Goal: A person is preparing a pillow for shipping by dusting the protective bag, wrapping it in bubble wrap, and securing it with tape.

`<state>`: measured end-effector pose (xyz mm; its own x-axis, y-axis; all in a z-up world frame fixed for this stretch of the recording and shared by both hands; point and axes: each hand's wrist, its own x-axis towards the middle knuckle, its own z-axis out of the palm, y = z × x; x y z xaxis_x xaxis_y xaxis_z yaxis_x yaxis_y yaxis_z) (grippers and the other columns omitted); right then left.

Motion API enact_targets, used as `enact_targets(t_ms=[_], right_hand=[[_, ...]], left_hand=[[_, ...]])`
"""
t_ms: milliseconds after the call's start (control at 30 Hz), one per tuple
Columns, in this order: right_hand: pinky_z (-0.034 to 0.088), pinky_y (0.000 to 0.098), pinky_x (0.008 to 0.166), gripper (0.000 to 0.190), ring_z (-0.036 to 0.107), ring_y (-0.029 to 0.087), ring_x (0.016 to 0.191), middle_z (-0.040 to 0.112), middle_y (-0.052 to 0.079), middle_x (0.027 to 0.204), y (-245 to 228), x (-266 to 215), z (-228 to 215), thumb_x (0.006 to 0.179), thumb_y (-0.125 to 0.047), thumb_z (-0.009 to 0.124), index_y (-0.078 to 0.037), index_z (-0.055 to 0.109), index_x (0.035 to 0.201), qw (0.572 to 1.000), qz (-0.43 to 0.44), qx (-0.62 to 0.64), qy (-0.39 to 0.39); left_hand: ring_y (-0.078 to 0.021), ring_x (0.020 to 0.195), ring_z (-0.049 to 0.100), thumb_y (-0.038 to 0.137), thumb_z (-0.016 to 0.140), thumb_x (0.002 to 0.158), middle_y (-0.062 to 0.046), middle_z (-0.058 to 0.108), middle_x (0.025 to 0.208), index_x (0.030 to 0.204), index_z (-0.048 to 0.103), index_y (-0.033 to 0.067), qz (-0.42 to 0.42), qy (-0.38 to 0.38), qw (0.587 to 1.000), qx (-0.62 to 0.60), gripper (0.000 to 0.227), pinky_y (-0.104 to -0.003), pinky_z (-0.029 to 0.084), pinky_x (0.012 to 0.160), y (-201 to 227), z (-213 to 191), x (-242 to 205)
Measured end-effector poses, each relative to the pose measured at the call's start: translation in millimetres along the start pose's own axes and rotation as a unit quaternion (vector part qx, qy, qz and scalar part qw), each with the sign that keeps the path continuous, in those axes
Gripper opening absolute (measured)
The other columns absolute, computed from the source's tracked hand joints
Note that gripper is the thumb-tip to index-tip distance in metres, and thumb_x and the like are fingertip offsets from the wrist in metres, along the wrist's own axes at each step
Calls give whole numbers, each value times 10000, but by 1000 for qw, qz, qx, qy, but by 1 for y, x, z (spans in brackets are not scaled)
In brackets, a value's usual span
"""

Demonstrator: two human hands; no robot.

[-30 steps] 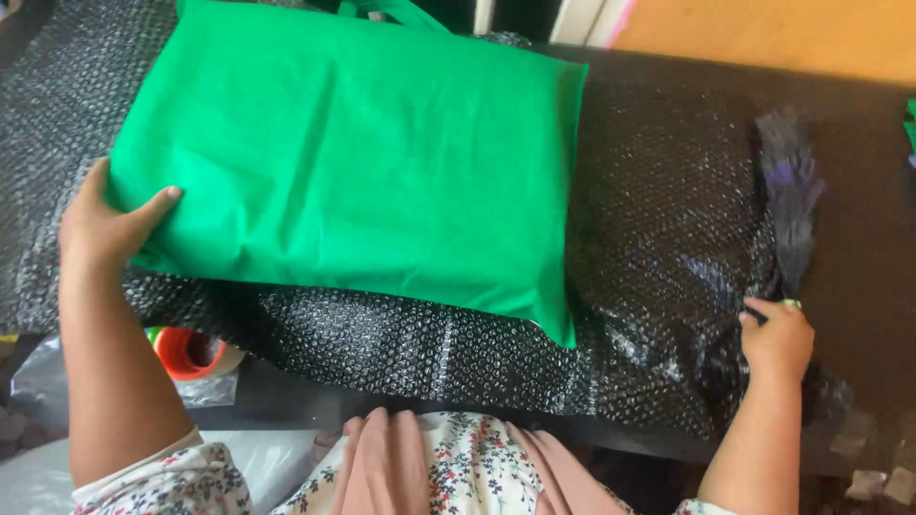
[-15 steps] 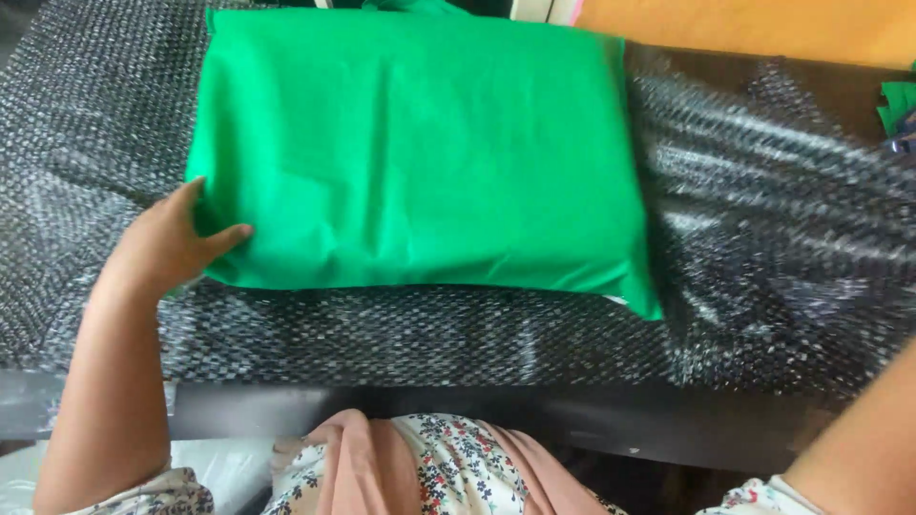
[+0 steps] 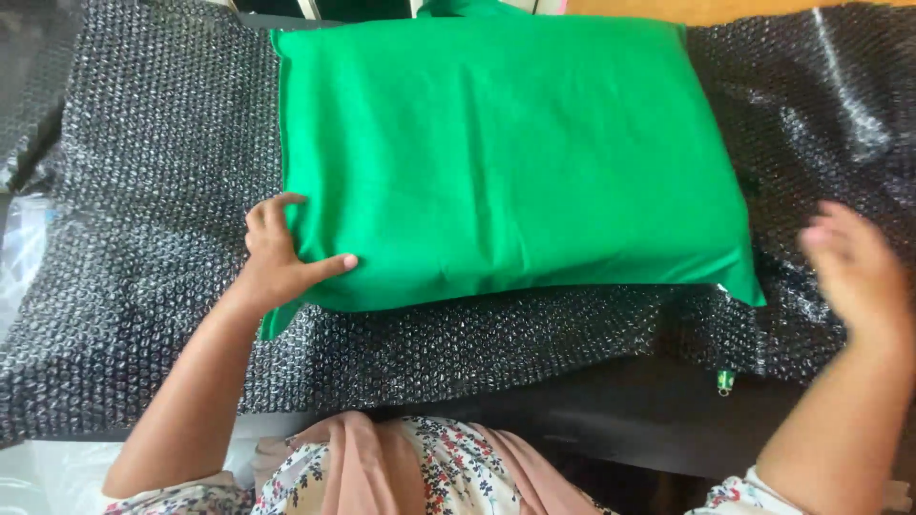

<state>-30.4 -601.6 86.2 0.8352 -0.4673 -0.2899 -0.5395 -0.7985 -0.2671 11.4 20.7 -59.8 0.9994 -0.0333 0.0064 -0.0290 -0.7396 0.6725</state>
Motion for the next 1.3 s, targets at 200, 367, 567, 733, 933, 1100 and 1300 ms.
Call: enact_targets(t_ms=[200, 367, 567, 733, 933, 1100, 1300], right_hand=[[128, 514, 1247, 1331, 158, 265, 1577, 89, 21, 1735, 52, 9, 105, 635, -425, 800, -282, -36, 1660, 996, 8, 7, -87], [4, 638, 1261, 1394, -140, 159, 1614, -220, -113, 1737, 141, 29, 164, 609, -548, 823, -405, -113, 1631, 981, 65, -59, -171], [10, 522, 1294, 1347, -220, 192, 1606, -200, -90, 1743, 202, 48, 173, 664, -243, 903, -417, -14, 1636, 983, 36, 9, -178], [149, 457, 1280, 1305, 98, 314, 1603, 195, 198, 1697, 132, 15, 126, 558, -483, 834, -185, 197, 1658, 990, 99, -1, -98], [391, 487, 1019, 659, 572, 402, 1242, 606, 331, 1357, 94, 86, 150, 1136, -465, 570, 46, 529, 1551, 962, -138, 166, 168], [499, 330, 860, 388, 607, 113, 1043, 677, 29, 1223, 97, 132, 176, 1139, -401, 690, -89, 680, 1369, 921, -149, 337, 126], [453, 375, 790, 336, 545, 133, 997, 646, 13, 1136, 100, 79, 177, 1206, -328, 669, -33, 697, 1364, 930, -176, 280, 161]], left_hand=[[-372, 1480, 221, 675, 596, 770, -218, 226, 1536, 1548, 231, 22, -61, 95, 988, -102, 1079, -529, 220, 1216, -41, 9, -16], [-277, 1579, -219, 782, 149, 839, -63, -74, 1738, 1646, -4, 152, -181, -121, 975, -51, 1035, -548, -109, 1239, -92, 17, -47], [-292, 1608, -16, 704, 301, 925, -64, 155, 1727, 1600, 340, 277, -48, -70, 993, 76, 799, -734, -225, 1114, -125, 19, -36], [-220, 1617, 39, 655, 335, 929, -9, 263, 1703, 1556, 425, 190, -111, -105, 988, -9, 786, -697, -220, 1142, -92, -7, -25], [-258, 1592, 120, 573, 461, 952, -123, 110, 1728, 1651, 106, 196, -54, -24, 977, -206, 870, -423, 111, 1265, -47, 24, -2], [-201, 1327, 584, 467, 767, 746, -71, 593, 1483, 1540, 420, 151, -81, -48, 952, -291, 922, -362, 487, 1107, 14, -6, -13], [-181, 1203, 655, 394, 749, 801, -48, 676, 1369, 1435, 540, 141, -57, -59, 962, -260, 714, -345, 558, 995, 12, -57, -47]])
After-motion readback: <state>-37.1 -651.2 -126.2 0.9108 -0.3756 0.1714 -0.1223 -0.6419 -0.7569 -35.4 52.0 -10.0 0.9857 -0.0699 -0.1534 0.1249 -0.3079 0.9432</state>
